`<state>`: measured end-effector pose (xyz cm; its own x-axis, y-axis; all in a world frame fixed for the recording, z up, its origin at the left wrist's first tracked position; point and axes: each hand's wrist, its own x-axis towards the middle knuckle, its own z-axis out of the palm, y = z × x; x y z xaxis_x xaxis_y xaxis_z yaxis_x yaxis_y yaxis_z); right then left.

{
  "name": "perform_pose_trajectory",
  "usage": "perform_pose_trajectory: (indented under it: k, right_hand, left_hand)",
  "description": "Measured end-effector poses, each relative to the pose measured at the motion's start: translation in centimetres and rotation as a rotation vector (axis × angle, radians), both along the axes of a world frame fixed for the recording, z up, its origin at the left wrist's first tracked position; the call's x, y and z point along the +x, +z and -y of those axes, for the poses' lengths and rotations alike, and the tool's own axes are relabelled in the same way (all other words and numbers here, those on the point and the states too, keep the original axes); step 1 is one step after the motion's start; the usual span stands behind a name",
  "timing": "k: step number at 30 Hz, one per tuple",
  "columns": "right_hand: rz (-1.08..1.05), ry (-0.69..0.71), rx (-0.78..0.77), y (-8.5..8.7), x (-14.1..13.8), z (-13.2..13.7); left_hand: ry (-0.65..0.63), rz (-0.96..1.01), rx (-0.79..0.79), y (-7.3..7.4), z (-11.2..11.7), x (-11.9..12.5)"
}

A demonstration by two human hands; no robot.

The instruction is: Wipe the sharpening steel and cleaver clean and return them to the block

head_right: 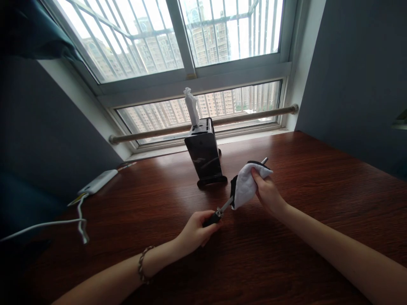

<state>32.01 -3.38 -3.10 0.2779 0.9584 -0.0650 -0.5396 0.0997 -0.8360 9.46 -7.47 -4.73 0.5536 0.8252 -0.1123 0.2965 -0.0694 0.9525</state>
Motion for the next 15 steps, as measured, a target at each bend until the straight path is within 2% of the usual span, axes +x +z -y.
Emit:
perform_pose_trajectory:
  k: [5,8,11,15]
  right_hand:
    - [0.173,0.013,0.014,0.9,-0.1,0.6]
    - [0.309,0.051,0.055,0.7,0.0,0.9]
    - [0.349,0.17,0.06,-0.4,-0.4,1.3]
    - [0.414,0.397,0.084,-2.1,-1.4,2.6]
  left_hand:
    - [-0.003,0.005,0.015,-0.2,-0.1,0.0]
    - [-0.002,0.022,-0.002,-0.1,-0.1,0.0]
    - [-0.001,0.031,-0.002,0.0,-0.1,0.1]
    - [-0.01,0.01,0.031,-0.1,-0.1,0.1]
